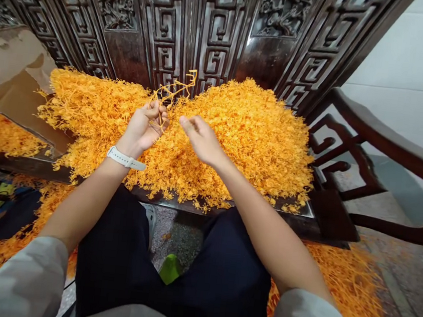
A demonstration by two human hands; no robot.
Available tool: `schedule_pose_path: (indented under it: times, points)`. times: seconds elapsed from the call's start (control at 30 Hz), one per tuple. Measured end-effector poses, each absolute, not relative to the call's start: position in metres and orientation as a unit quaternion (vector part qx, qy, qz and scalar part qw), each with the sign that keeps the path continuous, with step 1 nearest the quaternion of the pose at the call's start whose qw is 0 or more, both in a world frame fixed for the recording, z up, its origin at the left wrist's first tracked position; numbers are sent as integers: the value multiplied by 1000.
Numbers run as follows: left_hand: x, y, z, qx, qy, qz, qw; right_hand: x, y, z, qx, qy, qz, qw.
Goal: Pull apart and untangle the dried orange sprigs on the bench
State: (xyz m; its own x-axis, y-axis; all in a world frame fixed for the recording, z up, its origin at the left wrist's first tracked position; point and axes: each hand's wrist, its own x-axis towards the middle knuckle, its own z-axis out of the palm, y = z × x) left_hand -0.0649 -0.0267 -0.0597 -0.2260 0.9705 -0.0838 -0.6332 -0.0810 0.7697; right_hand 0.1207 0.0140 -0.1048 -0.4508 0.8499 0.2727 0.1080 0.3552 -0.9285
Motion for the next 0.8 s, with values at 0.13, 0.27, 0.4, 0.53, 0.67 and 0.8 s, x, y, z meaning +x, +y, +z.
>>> schedule_pose_path:
  times: [0.13,0.27,0.4,0.53,0.67,0.8]
  points:
    - [-56,-27,-58,226,329,686,608,106,-4,-103,-244,-797,401,380]
    - [-54,-30,-56,224,326,678,620,105,-8,-95,-237,-811,364,392]
    - [-53,-33,-56,262,327,645,639,110,-9,-90,-263,-815,294,424]
    - [-49,-37,-55,289,361,615,639,114,-16,-86,-254,-833,280,405]
    - [-47,-40,-52,296,364,614,635,115,-19,-82,-249,-815,298,431]
    - [-49,-42,-50,319,364,600,637,116,-15,-83,-230,-811,314,436]
